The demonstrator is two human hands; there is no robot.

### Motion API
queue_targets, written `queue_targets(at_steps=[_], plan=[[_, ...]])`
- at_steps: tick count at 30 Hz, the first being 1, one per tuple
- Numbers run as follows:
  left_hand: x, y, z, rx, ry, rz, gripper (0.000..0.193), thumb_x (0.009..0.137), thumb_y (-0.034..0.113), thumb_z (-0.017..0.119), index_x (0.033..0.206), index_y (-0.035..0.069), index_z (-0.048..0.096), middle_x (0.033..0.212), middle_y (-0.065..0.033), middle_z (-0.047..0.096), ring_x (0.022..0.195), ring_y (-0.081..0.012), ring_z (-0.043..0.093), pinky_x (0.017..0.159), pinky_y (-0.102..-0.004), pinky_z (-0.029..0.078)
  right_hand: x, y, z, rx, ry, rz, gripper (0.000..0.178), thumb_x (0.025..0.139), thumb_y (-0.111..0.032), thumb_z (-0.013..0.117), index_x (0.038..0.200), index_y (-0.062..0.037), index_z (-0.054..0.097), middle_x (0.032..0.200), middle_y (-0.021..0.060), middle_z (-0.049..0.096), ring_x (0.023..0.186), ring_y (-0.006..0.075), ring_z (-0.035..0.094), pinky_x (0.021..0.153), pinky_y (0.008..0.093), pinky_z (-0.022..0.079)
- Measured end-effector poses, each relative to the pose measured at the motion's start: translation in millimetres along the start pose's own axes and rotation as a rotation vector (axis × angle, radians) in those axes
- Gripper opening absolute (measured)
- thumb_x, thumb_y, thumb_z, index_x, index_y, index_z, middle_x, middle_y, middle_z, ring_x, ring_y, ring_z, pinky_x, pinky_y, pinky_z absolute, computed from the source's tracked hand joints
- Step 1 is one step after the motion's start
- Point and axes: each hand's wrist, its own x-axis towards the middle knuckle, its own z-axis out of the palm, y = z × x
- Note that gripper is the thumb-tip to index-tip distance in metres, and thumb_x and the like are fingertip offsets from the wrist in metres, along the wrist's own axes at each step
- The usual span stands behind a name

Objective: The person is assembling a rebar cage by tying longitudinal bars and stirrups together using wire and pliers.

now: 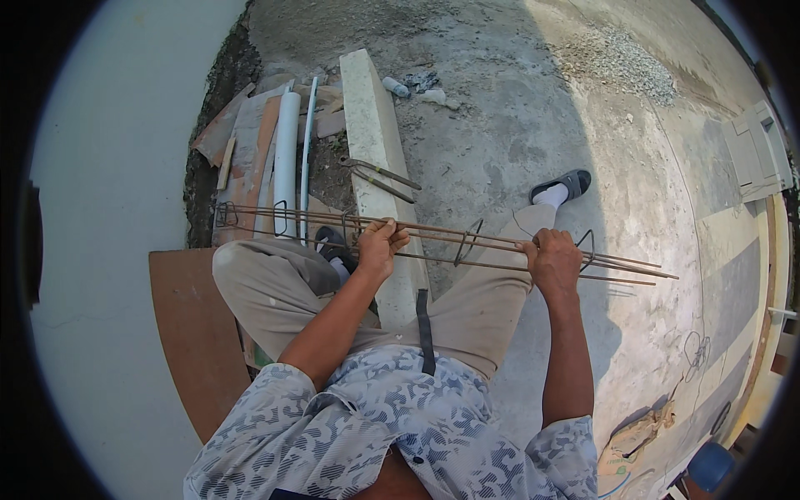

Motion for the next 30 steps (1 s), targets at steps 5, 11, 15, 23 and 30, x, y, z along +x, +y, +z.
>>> queue_targets(at_steps=[5, 11, 15, 23, 30], plan=[[17, 4, 12, 0.140, 0.000, -0.014, 0.012, 0.100, 0.014, 0.063, 0.101, 0.002, 0.058, 0.091, -0.0093, 0.067, 0.073, -0.0177, 0.070, 0.066, -0.0313, 0.063, 7, 13, 17, -0.013, -0.022, 0.034, 0.032, 0.078, -0.030, 0.082, 0.075, -0.0030, 0.066, 0.077, 0.0113, 0.066, 0.076, 0.0312, 0.062, 0.068, 0.0438, 0.050], [41, 24, 2, 0.328, 0.018, -0.077, 0.020, 0.099, 0.018, 0.065, 0.096, -0.001, 0.059, 0.086, -0.0109, 0.067, 0.065, -0.0211, 0.069, 0.057, -0.0326, 0.062, 25, 11, 42, -0.029, -0.109, 0.129, 0.037, 0.081, -0.040, 0.080, 0.079, -0.0040, 0.070, 0.082, 0.0115, 0.069, 0.083, 0.0309, 0.065, 0.072, 0.0442, 0.053], [44, 35, 9, 0.526, -0.018, -0.162, 0.024, 0.098, 0.020, 0.066, 0.091, -0.001, 0.060, 0.082, -0.0129, 0.067, 0.062, -0.0223, 0.069, 0.054, -0.0342, 0.061, 25, 13, 45, -0.011, -0.131, 0.159, 0.039, 0.080, -0.043, 0.080, 0.081, -0.0049, 0.072, 0.084, 0.0114, 0.070, 0.087, 0.0311, 0.066, 0.075, 0.0445, 0.054], [-19, 5, 52, 1.344, -0.570, 0.362, 0.023, 0.089, 0.021, 0.075, 0.091, -0.002, 0.073, 0.080, -0.0140, 0.072, 0.072, -0.0238, 0.070, 0.067, -0.0377, 0.054, 15, 12, 47, 0.030, 0.003, 0.161, 0.033, 0.080, -0.036, 0.081, 0.083, -0.0047, 0.071, 0.080, 0.0108, 0.067, 0.090, 0.0318, 0.065, 0.073, 0.0440, 0.054], [-24, -7, 69, 1.535, -0.562, 0.380, 0.022, 0.083, 0.020, 0.078, 0.094, 0.001, 0.075, 0.085, -0.0166, 0.073, 0.076, -0.0309, 0.069, 0.072, -0.0395, 0.053, -77, -52, 65, 0.435, 0.047, 0.026, 0.013, 0.084, -0.017, 0.076, 0.088, -0.0065, 0.069, 0.080, 0.0110, 0.065, 0.071, 0.0330, 0.066, 0.061, 0.0420, 0.053]])
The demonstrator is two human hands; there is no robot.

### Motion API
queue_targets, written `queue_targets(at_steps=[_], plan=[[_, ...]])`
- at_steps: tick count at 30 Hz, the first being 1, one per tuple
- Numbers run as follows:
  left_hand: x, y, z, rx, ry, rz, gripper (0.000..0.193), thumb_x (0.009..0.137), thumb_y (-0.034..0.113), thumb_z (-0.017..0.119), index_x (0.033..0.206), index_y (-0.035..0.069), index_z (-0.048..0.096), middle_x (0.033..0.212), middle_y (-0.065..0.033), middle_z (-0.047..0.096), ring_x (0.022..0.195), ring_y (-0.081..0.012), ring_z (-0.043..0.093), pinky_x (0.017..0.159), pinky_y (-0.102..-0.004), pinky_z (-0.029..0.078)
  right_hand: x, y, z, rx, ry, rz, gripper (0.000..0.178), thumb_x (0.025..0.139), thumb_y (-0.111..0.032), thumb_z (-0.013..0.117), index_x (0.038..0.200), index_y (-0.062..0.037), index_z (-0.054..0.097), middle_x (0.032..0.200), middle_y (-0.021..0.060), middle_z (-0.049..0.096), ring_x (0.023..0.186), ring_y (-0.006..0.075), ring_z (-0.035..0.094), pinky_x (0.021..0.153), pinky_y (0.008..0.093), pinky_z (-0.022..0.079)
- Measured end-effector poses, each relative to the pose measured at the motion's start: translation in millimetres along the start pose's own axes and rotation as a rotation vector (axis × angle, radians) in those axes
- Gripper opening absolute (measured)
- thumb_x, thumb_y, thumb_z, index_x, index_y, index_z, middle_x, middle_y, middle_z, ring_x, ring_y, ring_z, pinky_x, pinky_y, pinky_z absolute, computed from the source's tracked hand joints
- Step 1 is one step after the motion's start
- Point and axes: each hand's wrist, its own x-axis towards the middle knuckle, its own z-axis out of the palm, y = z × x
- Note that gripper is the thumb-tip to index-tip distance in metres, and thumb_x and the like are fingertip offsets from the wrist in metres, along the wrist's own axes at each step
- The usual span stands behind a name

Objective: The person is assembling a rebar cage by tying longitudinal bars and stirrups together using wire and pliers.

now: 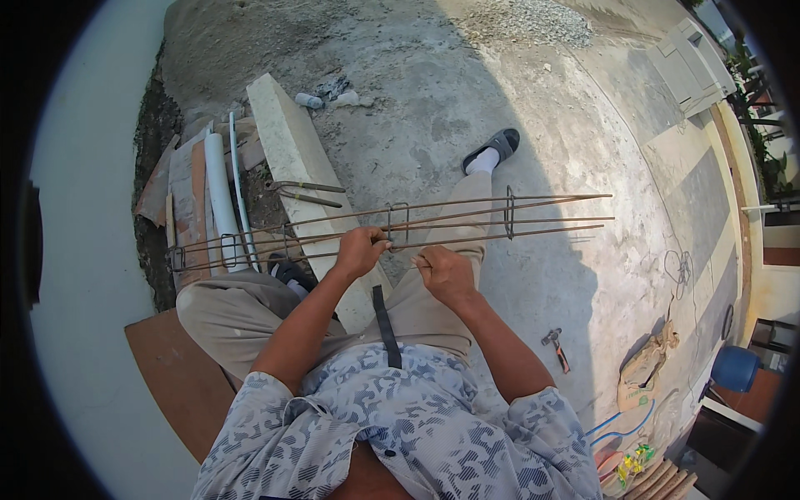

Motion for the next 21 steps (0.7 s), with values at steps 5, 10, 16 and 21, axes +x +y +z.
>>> queue_targets(at_steps=[5, 10, 16, 21], plan=[[8, -14, -3, -0.084, -0.009, 0.125, 0.020, 0.084, 0.021, 0.077, 0.095, 0.004, 0.077, 0.082, -0.0162, 0.073, 0.077, -0.0310, 0.070, 0.072, -0.0397, 0.052, -31, 23, 50, -0.109, -0.164, 0.123, 0.039, 0.089, -0.020, 0.070, 0.125, -0.0079, 0.062, 0.103, 0.0129, 0.066, 0.082, 0.0346, 0.069, 0.067, 0.0445, 0.056], [13, -20, 5, -0.179, -0.062, 0.058, 0.024, 0.084, 0.022, 0.076, 0.097, 0.001, 0.077, 0.076, -0.0172, 0.071, 0.068, -0.0272, 0.068, 0.067, -0.0384, 0.052, -14, 24, 86, -0.140, -0.181, 0.209, 0.049, 0.090, -0.026, 0.068, 0.133, -0.0053, 0.055, 0.118, 0.0172, 0.064, 0.096, 0.0358, 0.069, 0.075, 0.0455, 0.057], [12, -14, 7, -0.183, -0.052, 0.059, 0.025, 0.086, 0.019, 0.076, 0.090, -0.006, 0.074, 0.064, -0.0108, 0.064, 0.059, -0.0140, 0.053, 0.059, -0.0354, 0.045, -7, 24, 105, -0.142, -0.150, 0.244, 0.047, 0.092, -0.031, 0.066, 0.131, -0.0036, 0.058, 0.119, 0.0200, 0.065, 0.100, 0.0365, 0.068, 0.078, 0.0457, 0.058], [13, -7, 4, -0.192, -0.086, 0.026, 0.026, 0.085, 0.019, 0.076, 0.087, -0.007, 0.073, 0.061, -0.0101, 0.061, 0.059, -0.0130, 0.049, 0.058, -0.0359, 0.043, -3, 24, 114, -0.161, -0.094, 0.201, 0.031, 0.096, -0.026, 0.060, 0.116, -0.0022, 0.064, 0.104, 0.0183, 0.069, 0.089, 0.0368, 0.070, 0.072, 0.0466, 0.058]])
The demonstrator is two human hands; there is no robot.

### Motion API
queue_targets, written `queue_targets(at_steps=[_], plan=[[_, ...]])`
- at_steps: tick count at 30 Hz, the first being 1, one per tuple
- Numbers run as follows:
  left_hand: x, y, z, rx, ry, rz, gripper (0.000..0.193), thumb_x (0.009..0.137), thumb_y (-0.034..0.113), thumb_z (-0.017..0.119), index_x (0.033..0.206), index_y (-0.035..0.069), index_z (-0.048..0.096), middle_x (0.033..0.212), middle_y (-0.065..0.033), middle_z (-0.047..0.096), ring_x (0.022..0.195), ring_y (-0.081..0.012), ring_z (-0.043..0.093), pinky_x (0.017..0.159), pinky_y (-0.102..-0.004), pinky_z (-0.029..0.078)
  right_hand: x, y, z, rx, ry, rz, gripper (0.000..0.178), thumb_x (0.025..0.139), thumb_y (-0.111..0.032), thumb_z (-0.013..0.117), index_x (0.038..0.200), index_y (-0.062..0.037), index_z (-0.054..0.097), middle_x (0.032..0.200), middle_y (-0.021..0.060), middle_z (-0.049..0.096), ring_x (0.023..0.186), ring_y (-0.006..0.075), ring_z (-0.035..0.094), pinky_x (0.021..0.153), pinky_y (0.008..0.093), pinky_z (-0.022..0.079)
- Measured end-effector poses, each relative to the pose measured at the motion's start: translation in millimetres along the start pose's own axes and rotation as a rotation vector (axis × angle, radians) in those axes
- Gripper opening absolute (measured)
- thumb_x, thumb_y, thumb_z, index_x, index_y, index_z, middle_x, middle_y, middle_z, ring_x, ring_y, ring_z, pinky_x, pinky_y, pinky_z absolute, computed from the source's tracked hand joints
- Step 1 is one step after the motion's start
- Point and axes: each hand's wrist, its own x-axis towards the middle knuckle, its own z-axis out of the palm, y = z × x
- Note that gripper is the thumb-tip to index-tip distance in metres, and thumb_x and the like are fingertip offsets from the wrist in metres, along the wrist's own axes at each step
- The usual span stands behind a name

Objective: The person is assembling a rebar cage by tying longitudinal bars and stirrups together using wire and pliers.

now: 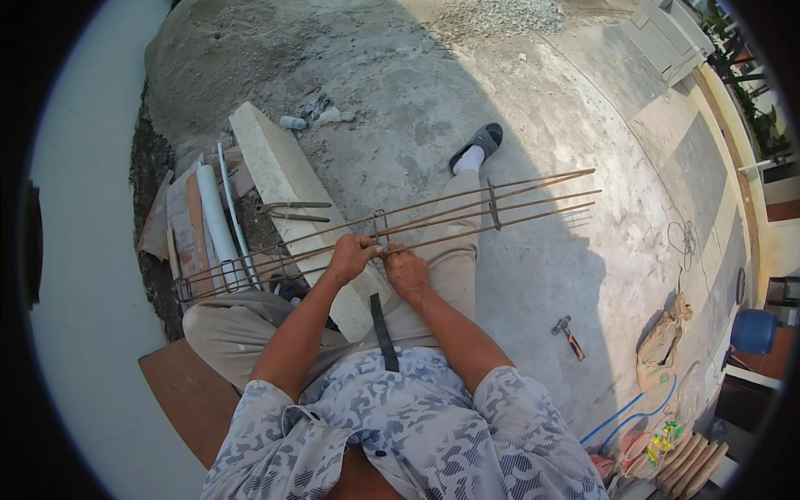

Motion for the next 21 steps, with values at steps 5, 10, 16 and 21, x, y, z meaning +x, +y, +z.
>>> queue_targets(at_steps=[5, 10, 16, 21], plan=[[1, 0, 2, -0.026, 0.000, 0.016, 0.026, 0.085, 0.018, 0.076, 0.084, -0.008, 0.071, 0.060, -0.0096, 0.059, 0.059, -0.0123, 0.047, 0.057, -0.0357, 0.042, 2, -4, 0, -0.039, -0.024, -0.045, 0.024, 0.098, -0.018, 0.050, 0.112, -0.0029, 0.061, 0.100, 0.0153, 0.069, 0.087, 0.0334, 0.070, 0.069, 0.0451, 0.057], [2, -8, 3, -0.030, -0.034, -0.018, 0.020, 0.082, 0.016, 0.078, 0.087, -0.004, 0.074, 0.068, -0.0157, 0.068, 0.062, -0.0175, 0.061, 0.063, -0.0360, 0.050, 4, -2, -10, -0.073, -0.067, -0.055, 0.028, 0.097, -0.016, 0.048, 0.114, 0.0000, 0.062, 0.101, 0.0170, 0.070, 0.089, 0.0332, 0.071, 0.070, 0.0445, 0.058], [6, -15, 8, -0.001, -0.049, 0.050, 0.011, 0.078, 0.006, 0.076, 0.086, -0.002, 0.075, 0.075, -0.0160, 0.071, 0.068, -0.0213, 0.067, 0.069, -0.0349, 0.053, 4, -2, -20, -0.099, -0.145, -0.043, 0.032, 0.096, -0.014, 0.046, 0.118, 0.0013, 0.063, 0.104, 0.0196, 0.071, 0.092, 0.0336, 0.071, 0.073, 0.0438, 0.059], [9, -17, 11, 0.030, -0.042, 0.081, 0.009, 0.077, 0.004, 0.073, 0.085, 0.000, 0.075, 0.077, -0.0161, 0.071, 0.069, -0.0220, 0.067, 0.069, -0.0353, 0.052, 4, -1, -19, -0.097, -0.106, -0.050, 0.032, 0.097, -0.015, 0.046, 0.118, 0.0012, 0.063, 0.104, 0.0199, 0.071, 0.092, 0.0331, 0.072, 0.072, 0.0436, 0.059]])
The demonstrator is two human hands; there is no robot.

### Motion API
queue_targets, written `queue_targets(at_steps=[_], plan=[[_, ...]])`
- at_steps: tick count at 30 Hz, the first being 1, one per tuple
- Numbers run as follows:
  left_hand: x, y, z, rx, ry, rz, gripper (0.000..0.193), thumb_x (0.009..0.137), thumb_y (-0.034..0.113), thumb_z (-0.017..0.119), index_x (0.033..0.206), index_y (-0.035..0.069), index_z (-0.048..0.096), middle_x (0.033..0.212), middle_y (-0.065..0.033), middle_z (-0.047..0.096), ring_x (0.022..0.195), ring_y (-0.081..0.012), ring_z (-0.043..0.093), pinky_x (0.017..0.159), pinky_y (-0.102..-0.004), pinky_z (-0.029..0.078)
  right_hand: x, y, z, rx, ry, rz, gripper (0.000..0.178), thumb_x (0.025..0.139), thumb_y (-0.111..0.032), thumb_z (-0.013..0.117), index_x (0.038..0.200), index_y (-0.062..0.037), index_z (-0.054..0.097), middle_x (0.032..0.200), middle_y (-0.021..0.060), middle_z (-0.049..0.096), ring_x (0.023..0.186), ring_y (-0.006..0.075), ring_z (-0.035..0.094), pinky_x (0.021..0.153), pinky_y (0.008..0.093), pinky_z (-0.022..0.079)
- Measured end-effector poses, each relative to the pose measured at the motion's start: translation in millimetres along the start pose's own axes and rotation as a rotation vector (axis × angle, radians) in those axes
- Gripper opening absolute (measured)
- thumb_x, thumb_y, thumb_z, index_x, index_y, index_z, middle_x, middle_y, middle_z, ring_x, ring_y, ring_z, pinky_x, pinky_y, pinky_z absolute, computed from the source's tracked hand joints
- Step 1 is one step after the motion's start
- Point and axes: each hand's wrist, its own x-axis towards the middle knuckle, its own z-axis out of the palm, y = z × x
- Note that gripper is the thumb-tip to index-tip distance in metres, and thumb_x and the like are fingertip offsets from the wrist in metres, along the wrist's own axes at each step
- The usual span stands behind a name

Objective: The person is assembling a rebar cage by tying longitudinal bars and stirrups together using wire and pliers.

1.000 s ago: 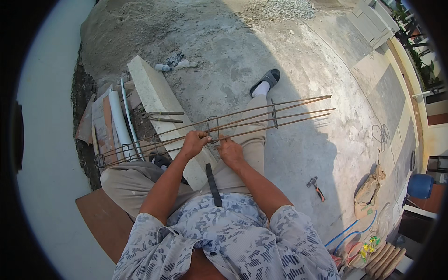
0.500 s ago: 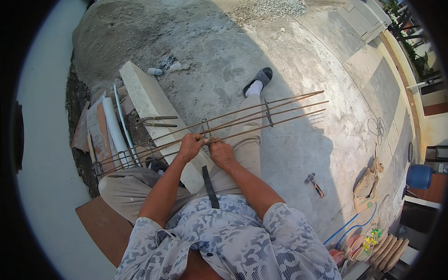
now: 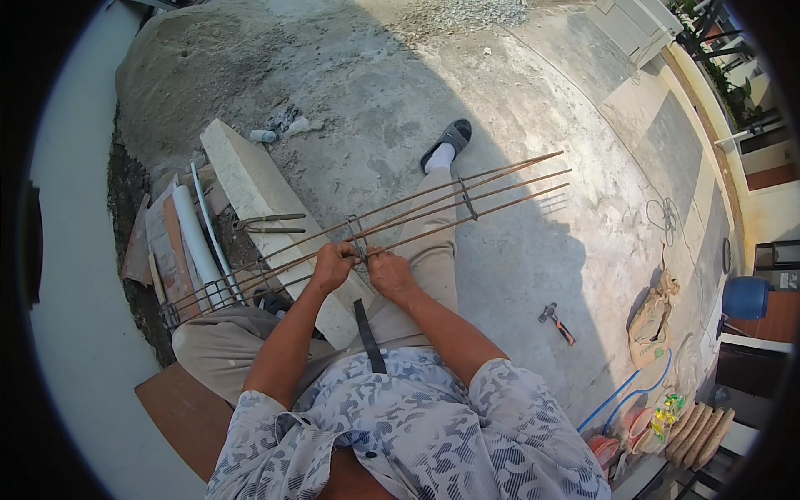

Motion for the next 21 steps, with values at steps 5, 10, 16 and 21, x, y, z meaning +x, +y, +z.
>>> queue_targets(at_steps=[5, 10, 16, 21], plan=[[-6, 2, -2, -0.107, -0.003, -0.025, 0.009, 0.079, 0.005, 0.074, 0.084, -0.003, 0.073, 0.076, -0.0122, 0.069, 0.069, -0.0173, 0.063, 0.069, -0.0337, 0.051, 2, -2, 0, 0.004, -0.049, 0.005, 0.031, 0.097, -0.016, 0.047, 0.119, 0.0004, 0.063, 0.102, 0.0193, 0.071, 0.090, 0.0328, 0.072, 0.073, 0.0447, 0.059], [-5, 17, -9, -0.195, -0.071, -0.024, 0.019, 0.080, 0.011, 0.080, 0.081, -0.006, 0.072, 0.079, -0.0102, 0.068, 0.071, -0.0145, 0.058, 0.067, -0.0332, 0.049, -1, 5, -4, 0.013, -0.010, -0.014, 0.031, 0.099, -0.019, 0.046, 0.119, -0.0006, 0.062, 0.103, 0.0184, 0.071, 0.091, 0.0325, 0.072, 0.073, 0.0447, 0.058], [-1, 9, -8, -0.072, -0.078, -0.085, 0.027, 0.079, 0.017, 0.084, 0.083, -0.007, 0.072, 0.077, -0.0109, 0.068, 0.069, -0.0146, 0.058, 0.064, -0.0344, 0.048, -21, -9, -56, -0.072, -0.106, 0.028, 0.029, 0.097, -0.026, 0.056, 0.111, -0.0032, 0.067, 0.100, 0.0175, 0.071, 0.093, 0.0351, 0.070, 0.080, 0.0467, 0.057], [2, 4, -5, -0.151, -0.079, -0.078, 0.026, 0.082, 0.018, 0.081, 0.080, -0.006, 0.073, 0.074, -0.0097, 0.068, 0.067, -0.0136, 0.058, 0.062, -0.0340, 0.049, -47, 0, -85, 0.229, -0.250, 0.114, 0.029, 0.098, -0.030, 0.057, 0.096, -0.0031, 0.068, 0.091, 0.0231, 0.070, 0.091, 0.0421, 0.067, 0.080, 0.0510, 0.053]])
